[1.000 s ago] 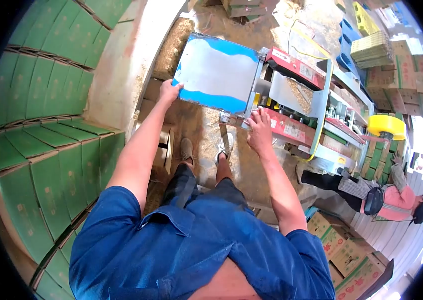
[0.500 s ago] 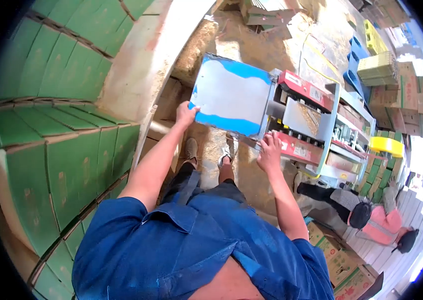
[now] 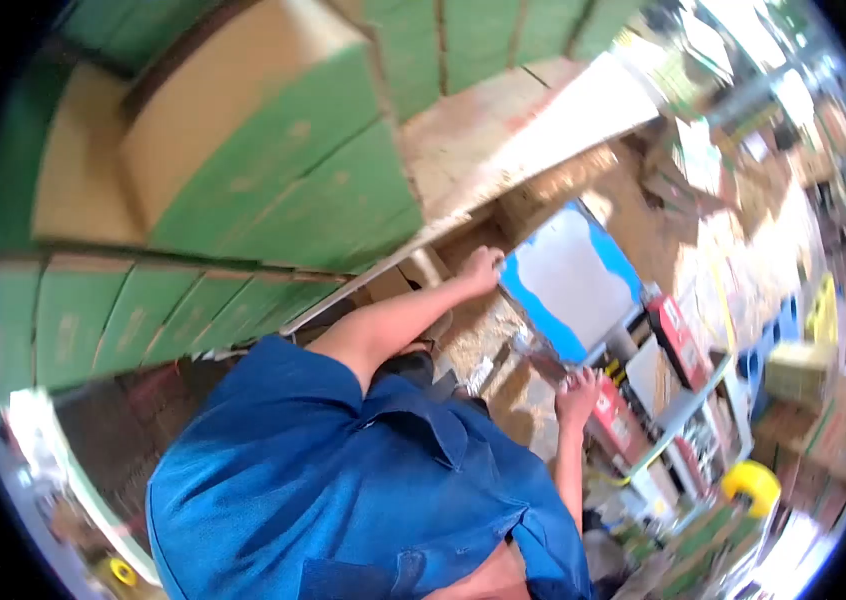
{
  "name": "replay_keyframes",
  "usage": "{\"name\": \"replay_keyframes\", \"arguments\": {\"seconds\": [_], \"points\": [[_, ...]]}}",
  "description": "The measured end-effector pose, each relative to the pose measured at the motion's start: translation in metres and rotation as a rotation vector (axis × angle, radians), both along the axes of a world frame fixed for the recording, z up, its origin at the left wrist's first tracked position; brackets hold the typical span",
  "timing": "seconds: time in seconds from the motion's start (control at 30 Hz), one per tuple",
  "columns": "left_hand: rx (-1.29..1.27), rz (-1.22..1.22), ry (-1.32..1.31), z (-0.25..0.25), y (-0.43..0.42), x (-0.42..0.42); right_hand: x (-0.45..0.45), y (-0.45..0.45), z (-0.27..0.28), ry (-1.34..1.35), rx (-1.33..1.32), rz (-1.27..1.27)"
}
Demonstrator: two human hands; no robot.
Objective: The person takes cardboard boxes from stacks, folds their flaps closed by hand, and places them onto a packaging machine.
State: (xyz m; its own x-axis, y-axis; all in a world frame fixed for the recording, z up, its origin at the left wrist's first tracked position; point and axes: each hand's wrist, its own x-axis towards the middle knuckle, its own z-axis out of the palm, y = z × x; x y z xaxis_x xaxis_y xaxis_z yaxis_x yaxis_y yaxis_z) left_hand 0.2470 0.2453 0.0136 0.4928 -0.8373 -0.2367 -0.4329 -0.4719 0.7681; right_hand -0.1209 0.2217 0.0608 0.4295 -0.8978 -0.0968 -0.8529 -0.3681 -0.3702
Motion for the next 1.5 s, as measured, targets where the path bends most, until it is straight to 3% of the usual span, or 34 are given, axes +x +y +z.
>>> {"name": "replay_keyframes", "arguments": {"seconds": [0.1,0.17,0.23,0.3,0.33,0.4,0.5,0.57,0.7,0.77,0.83,0.87,0.9,0.93,1.0,1.1,1.13,1.2,1.27,1.37,1.43,1.5], "points": [[-0.115,-0.016,0.325,0.024,0.088,-0.006,0.076,-0.009,0.044,-0.222,0.295,0.063],[-0.113,0.284,0.801,0.11,0.13,-0.012,0.143,-0.014,0.103,-0.492,0.313,0.282],[-0.398,0.367,1.222,0.168,0.162,0.004,0.213,-0.013,0.202,-0.651,0.19,0.544],[-0.703,0.23,1.154,0.232,0.175,0.014,0.27,0.011,0.329,-0.768,-0.07,0.768],[-0.812,0.202,1.045,0.26,0.176,0.019,0.296,0.025,0.376,-0.891,-0.182,0.943],[-0.934,0.209,1.099,0.321,0.171,0.029,0.333,0.071,0.447,-1.023,-0.25,1.139],[-1.116,0.158,1.065,0.362,0.175,0.043,0.399,0.12,0.461,-1.121,-0.239,1.197],[-1.116,0.287,1.146,0.374,0.186,0.044,0.429,0.126,0.462,-0.827,-0.001,1.176],[-1.21,-0.075,1.269,0.369,0.199,0.066,0.456,0.13,0.444,-0.965,-0.439,1.127],[-1.222,-0.057,1.343,0.395,0.203,0.065,0.435,0.129,0.474,-1.023,-0.456,1.083],[-1.267,0.095,1.474,0.418,0.208,0.063,0.389,0.121,0.503,-1.247,-0.266,1.049],[-1.398,-0.365,1.484,0.423,0.206,0.064,0.36,0.111,0.519,-1.125,-0.382,0.956],[-1.282,0.071,1.356,0.449,0.208,0.05,0.338,0.091,0.521,-1.121,-0.639,0.893],[-1.313,-0.107,1.415,0.455,0.201,0.045,0.317,0.071,0.522,-1.112,-0.892,0.786],[-1.298,-0.336,1.468,0.473,0.184,0.025,0.265,0.042,0.516,-1.348,-0.961,0.637],[-1.184,-0.494,1.555,0.468,0.142,-0.001,0.188,0.046,0.526,-1.941,-0.039,0.392],[-1.202,-0.601,1.546,0.465,0.124,-0.01,0.14,0.025,0.496,-1.555,-0.276,0.407],[-1.061,-0.63,1.575,0.427,0.081,-0.018,0.089,0.003,0.445,-1.127,-0.272,0.42],[-0.925,-0.654,1.604,0.375,0.04,-0.03,0.079,0.001,0.419,-0.955,0.051,0.326],[-0.737,-0.367,1.956,0.286,0.002,-0.062,0.079,-0.033,0.357,-0.513,0.284,0.164],[-0.587,-0.15,1.884,0.177,-0.027,-0.072,0.086,-0.052,0.303,-0.544,0.071,0.369],[-0.55,-0.151,1.9,0.074,-0.045,-0.078,0.082,-0.074,0.236,-0.555,-0.019,0.579]]}}
